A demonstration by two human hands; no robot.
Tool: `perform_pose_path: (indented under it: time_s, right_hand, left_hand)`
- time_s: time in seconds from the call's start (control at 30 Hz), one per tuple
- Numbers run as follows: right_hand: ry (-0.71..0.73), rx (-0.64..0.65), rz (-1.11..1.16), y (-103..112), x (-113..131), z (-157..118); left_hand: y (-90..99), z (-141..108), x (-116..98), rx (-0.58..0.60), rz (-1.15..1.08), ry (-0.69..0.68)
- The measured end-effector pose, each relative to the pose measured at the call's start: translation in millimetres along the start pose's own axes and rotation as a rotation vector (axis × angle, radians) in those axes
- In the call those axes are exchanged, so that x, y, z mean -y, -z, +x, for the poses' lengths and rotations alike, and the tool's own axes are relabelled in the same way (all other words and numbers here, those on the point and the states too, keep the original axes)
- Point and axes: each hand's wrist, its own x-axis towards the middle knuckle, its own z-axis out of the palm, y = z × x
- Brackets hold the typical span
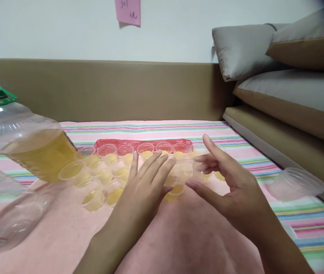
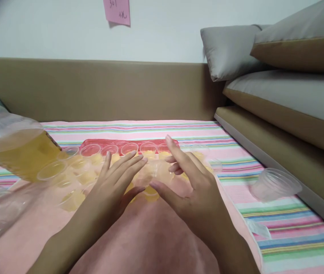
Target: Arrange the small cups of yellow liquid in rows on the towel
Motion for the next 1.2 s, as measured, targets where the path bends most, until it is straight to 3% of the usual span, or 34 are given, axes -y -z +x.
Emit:
perform_pose_path:
  time_s: [0.27,0.4,0.6,0.73,1.03,1.13,1.2]
  right_hand:
    - [-0.019,0.118,-0.035,8,7,3]
    - [-0.042,0.171,-0.056,7,15,2]
    - [-0.091,0.169,-0.090,3,22,0]
    - [-0.174,0.162,0.000,0,31,2]
    - [-0.186,0.148,0.169,-17,40,2]
    - [-0.228,0.100,0.107,-10,33,3]
    - [-0.256,0.022,0.056,9,22,5]
  left_hand:
    - [1.8,-1,0,0.028,0.059,-0.018]
    - [9.8,4,-5,0.027,0.104,-0.093]
    - [25.5,8,-19,-0.035,0.150,-0.214]
    - [33.3,6,-23,-0.044,0.128,-0.239]
    - [40.5,-5,-22,-0.011,0.120,-0.267]
    - [50.9,-5,-26,-0.052,0.108,-0.263]
    - [56.5,-6,-35,-0.118,0.017,-0.250]
